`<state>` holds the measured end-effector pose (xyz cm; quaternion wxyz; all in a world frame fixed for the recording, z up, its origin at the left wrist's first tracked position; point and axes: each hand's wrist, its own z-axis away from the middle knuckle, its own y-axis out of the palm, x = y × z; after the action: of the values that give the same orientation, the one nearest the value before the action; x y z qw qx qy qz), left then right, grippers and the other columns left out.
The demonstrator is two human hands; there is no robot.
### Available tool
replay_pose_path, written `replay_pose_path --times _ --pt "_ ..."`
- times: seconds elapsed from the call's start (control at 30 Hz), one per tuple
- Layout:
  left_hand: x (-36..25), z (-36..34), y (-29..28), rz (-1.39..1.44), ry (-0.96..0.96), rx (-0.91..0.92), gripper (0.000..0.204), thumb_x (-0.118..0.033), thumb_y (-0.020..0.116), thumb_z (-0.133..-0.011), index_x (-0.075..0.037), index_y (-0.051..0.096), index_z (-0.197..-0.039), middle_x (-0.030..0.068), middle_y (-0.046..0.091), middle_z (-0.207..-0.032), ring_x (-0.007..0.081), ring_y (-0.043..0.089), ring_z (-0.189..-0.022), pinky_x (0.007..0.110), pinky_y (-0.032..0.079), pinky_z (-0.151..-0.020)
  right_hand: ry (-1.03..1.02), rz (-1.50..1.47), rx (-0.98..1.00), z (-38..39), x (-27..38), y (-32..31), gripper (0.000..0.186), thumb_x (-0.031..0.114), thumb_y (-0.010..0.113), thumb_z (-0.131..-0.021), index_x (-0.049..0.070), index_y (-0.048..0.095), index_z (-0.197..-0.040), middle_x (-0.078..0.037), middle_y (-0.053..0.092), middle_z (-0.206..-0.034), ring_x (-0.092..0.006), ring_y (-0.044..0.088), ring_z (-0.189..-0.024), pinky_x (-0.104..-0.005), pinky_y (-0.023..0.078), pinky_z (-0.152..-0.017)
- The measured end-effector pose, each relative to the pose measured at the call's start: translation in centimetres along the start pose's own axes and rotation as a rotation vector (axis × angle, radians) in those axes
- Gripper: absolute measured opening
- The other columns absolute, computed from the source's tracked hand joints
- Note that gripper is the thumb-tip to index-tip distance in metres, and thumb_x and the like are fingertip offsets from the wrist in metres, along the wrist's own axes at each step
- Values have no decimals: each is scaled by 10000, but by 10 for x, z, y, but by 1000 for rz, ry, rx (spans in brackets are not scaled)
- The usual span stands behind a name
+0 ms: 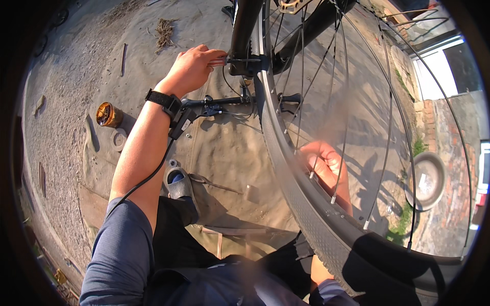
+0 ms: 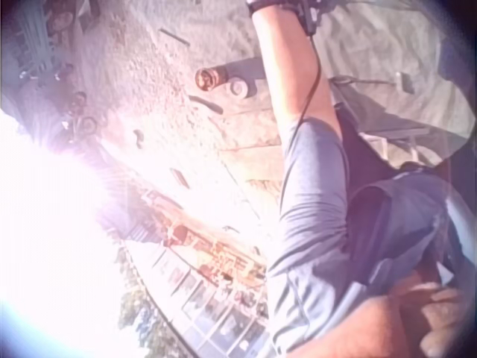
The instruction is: The person removes a bicycle tire from the rim, uses a small tool to adjust components on the wheel hub, and then reattaches the tire to the rim. The person also uses a small pump to inflate the tire.
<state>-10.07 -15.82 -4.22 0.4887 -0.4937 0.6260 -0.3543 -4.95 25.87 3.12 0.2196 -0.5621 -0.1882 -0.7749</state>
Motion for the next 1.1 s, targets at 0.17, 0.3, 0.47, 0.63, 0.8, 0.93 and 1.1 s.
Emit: replay_pose_path --times 0.17,0.3,0.47,0.63,0.8,0.93,1.1 --pt "0 -1 2 5 13 -10 514 -52 696 -917 -256 674 -1389 101 696 -1119 338 693 -1067 458 578 -914 -17 95 -15 -3 2 9 375 231 592 -1094 -35 628 -1354 -35 691 -1158 -106 638 -1012 -271 492 -965" --pt "0 -1 3 8 13 -16 517 -48 694 -915 -251 676 -1390 101 698 -1114 339 693 -1064 459 577 -914 -51 140 -100 -5 1 19 409 341 714 -1033 11 697 -1274 -1 698 -1069 -68 623 -878 -251 482 -796" --pt "1 -1 3 3 17 -15 519 -43 694 -912 -245 678 -1390 104 700 -1107 340 693 -1061 459 575 -916 -75 192 -89 -1 -4 11 370 298 654 -1070 -21 694 -1252 -6 667 -1045 -68 597 -888 -245 470 -814" --pt "2 0 2 11 16 -14 508 -43 697 -911 -242 685 -1379 105 699 -1108 344 691 -1064 456 572 -919 -101 170 -63 0 -6 3 331 253 609 -1097 -46 699 -1208 -8 630 -1011 -66 560 -876 -239 447 -805" --pt "4 1 0 17 -3 2 500 -39 693 -904 -239 695 -1363 106 699 -1112 350 689 -1066 459 571 -921 -95 70 -61 0 -7 4 261 205 620 -1089 -36 707 -1137 -8 609 -988 -72 527 -848 -244 410 -767" --pt "4 0 4 23 -13 10 504 -36 692 -899 -239 697 -1360 107 700 -1122 352 690 -1071 460 570 -926 -108 102 -44 0 0 8 226 167 606 -1090 -31 706 -1133 -16 604 -991 -90 527 -868 -247 406 -785" --pt "1 -1 5 26 -11 8 505 -37 690 -901 -240 696 -1363 106 701 -1135 349 689 -1081 459 570 -935 -135 118 -18 0 -2 3 208 146 604 -1088 -30 702 -1138 -22 595 -997 -96 522 -864 -248 403 -787"
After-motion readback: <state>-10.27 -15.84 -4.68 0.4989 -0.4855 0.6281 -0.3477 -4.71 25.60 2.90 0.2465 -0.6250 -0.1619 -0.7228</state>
